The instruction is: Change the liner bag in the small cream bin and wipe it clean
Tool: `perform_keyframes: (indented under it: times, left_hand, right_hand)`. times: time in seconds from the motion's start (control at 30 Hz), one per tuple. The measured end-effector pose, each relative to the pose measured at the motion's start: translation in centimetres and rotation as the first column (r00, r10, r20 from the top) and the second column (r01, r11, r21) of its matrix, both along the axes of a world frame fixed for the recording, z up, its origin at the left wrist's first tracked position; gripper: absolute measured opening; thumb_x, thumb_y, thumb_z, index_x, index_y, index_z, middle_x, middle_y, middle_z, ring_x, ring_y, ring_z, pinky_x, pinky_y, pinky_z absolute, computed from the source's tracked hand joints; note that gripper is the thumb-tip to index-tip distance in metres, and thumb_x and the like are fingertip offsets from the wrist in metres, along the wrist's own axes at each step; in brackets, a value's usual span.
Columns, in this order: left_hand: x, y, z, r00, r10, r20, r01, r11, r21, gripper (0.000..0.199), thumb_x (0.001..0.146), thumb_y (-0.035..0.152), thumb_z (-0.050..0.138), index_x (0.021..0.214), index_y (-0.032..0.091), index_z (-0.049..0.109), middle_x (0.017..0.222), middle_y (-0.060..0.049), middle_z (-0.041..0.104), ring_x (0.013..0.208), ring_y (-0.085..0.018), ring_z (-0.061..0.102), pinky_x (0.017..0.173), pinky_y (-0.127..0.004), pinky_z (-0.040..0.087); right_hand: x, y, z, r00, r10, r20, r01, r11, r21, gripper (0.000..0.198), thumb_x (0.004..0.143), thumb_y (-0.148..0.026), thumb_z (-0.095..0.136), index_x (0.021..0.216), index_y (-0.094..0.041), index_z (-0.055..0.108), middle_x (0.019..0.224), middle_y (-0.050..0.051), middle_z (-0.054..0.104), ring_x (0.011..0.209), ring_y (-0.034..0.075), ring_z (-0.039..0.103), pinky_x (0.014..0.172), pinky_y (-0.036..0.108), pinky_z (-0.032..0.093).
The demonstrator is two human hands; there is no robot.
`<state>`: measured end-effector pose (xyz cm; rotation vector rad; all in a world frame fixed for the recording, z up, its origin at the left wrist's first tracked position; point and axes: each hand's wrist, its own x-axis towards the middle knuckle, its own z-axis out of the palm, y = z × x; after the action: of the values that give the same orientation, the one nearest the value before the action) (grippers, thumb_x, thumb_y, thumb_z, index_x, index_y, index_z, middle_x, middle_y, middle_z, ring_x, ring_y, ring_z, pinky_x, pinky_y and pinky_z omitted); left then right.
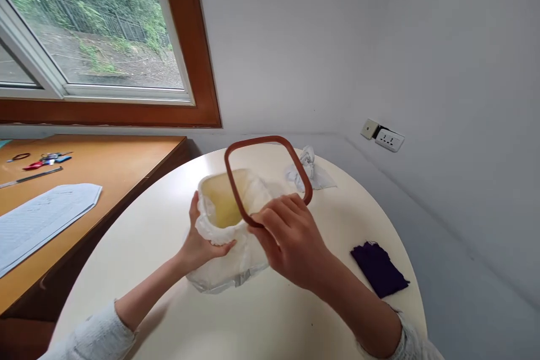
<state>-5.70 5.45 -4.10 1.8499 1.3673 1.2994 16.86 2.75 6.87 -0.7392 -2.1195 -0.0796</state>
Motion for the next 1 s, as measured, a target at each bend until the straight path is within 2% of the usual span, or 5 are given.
perform_keyframes:
  times: [0.17,0.3,0.4,0.87,1.0]
  left_hand:
    - [-1.6,0.6,0.4,0.996,0.025,0.080,-0.028,0.999,0.044,0.126,0.049,0.033,0.079,0.137,0.038,-0.011,0.144,-0.009,0.014,0.131,-0.034,0.024,0.103,-0.054,0.029]
    - [-2.2,0.6,0.7,0.992,0.026,0.122,-0.024,1.000,-0.011,0.126,0.050,0.032,0.079,0.137,0.040,-0.013,0.142,-0.008,0.019,0.130,-0.035,0.026,0.101,-0.055,0.032]
    - [-2.3,0.5,0.8,0.987,0.039,0.155,-0.030,0.998,-0.058,0.125,0.051,0.031,0.079,0.136,0.043,-0.012,0.144,-0.006,0.016,0.131,-0.036,0.024,0.103,-0.058,0.028]
    - [-3.8,0.5,0.7,0.974,-0.107,0.198,0.143,0.974,-0.175,0.128,0.054,0.034,0.080,0.133,0.045,-0.020,0.149,-0.008,0.006,0.133,-0.035,0.023,0.101,-0.056,0.032]
    - [-5.4,0.3,1.4,0.972,-0.189,0.142,0.212,0.961,-0.177,0.131,0.051,0.042,0.081,0.135,0.043,-0.020,0.151,-0.009,-0.001,0.136,-0.036,0.010,0.104,-0.057,0.026]
  right_hand:
    - [6.2,0.5,-1.8,0.972,-0.224,0.077,0.234,0.959,-0.162,0.003,0.084,-0.020,0.051,0.081,-0.021,0.051,0.074,0.002,0.057,0.071,0.016,0.053,0.068,0.031,0.041]
    - [10.0,0.7,-3.9,0.899,-0.384,0.210,0.437,0.803,-0.405,0.011,0.087,-0.029,0.046,0.080,-0.022,0.050,0.079,0.002,0.059,0.074,0.017,0.055,0.069,0.033,0.043]
    - [11.1,1.0,-5.4,0.887,-0.356,0.293,0.459,0.733,-0.502,0.015,0.088,-0.032,0.041,0.079,-0.022,0.049,0.080,0.002,0.060,0.072,0.018,0.055,0.068,0.035,0.044]
    - [11.5,2.9,-8.6,0.867,-0.162,0.471,0.458,0.628,-0.629,0.021,0.082,-0.032,0.043,0.064,-0.021,0.046,0.071,0.002,0.057,0.063,0.017,0.051,0.061,0.033,0.041]
    - [12.0,3.3,-8.6,0.860,-0.141,0.490,0.470,0.593,-0.654,0.022,0.080,-0.033,0.044,0.064,-0.020,0.050,0.072,0.002,0.059,0.064,0.018,0.053,0.059,0.032,0.040]
